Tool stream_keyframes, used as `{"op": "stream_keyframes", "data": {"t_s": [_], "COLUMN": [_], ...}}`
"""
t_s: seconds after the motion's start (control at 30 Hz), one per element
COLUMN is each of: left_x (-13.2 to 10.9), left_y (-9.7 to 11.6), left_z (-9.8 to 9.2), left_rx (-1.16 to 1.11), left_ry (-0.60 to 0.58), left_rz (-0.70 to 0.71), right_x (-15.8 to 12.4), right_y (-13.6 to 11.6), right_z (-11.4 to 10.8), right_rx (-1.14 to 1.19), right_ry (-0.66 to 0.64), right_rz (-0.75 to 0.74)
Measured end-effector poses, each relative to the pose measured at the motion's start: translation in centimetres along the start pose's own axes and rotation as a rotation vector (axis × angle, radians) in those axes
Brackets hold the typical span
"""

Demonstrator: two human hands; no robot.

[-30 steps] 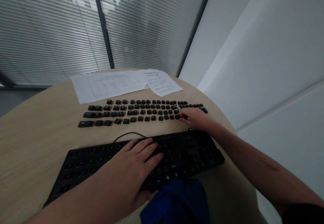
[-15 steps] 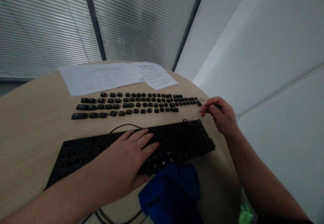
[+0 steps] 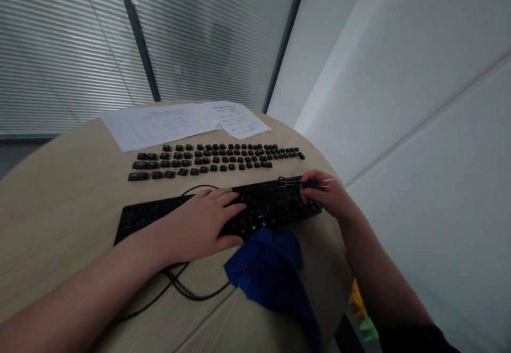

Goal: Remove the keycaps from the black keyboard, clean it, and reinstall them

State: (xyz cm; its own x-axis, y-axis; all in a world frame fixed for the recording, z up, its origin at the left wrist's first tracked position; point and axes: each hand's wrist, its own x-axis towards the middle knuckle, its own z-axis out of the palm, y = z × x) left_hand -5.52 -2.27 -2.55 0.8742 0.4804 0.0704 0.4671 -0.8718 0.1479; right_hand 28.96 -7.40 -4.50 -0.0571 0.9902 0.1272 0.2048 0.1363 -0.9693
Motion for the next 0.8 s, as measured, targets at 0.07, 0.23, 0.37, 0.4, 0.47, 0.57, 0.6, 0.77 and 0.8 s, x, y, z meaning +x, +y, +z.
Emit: {"op": "stream_keyframes", "data": {"t_s": [0.07, 0.23, 0.37, 0.4, 0.47, 0.57, 0.6, 0.77, 0.8], "left_x": [0.0, -0.1, -0.2, -0.2, -0.2, -0.2, -0.2, -0.2, -0.2], "left_y": [0.0, -0.1, -0.2, -0.2, -0.3, -0.6, -0.8, -1.5, -1.5], "left_z": [0.0, 0.3, 0.6, 0.6, 0.9, 1.6, 1.9, 3.2, 3.3], "left_rx": [0.004, 0.005, -0.013, -0.02, -0.038, -0.056, -0.058, -0.07, -0.073], "left_ry": [0.025, 0.046, 0.056, 0.061, 0.072, 0.089, 0.099, 0.141, 0.143], "left_rz": [0.007, 0.012, -0.005, -0.006, -0.01, -0.016, -0.016, -0.008, -0.008], "right_x": [-0.2, 0.1, 0.8, 0.9, 1.0, 1.0, 0.9, 0.6, 0.5], "right_y": [0.0, 0.4, 1.0, 1.2, 1.6, 2.1, 2.2, 2.4, 2.4], "right_z": [0.4, 1.2, 0.4, 0.1, -0.2, -0.1, 0.1, 0.5, 0.5], "right_rx": [0.075, 0.189, 0.133, 0.102, 0.049, -0.005, -0.023, -0.077, -0.083], "right_ry": [0.031, 0.144, 0.178, 0.186, 0.208, 0.24, 0.249, 0.268, 0.269], "right_rz": [-0.015, -0.062, -0.029, -0.009, 0.022, 0.022, 0.017, 0.07, 0.083]}}
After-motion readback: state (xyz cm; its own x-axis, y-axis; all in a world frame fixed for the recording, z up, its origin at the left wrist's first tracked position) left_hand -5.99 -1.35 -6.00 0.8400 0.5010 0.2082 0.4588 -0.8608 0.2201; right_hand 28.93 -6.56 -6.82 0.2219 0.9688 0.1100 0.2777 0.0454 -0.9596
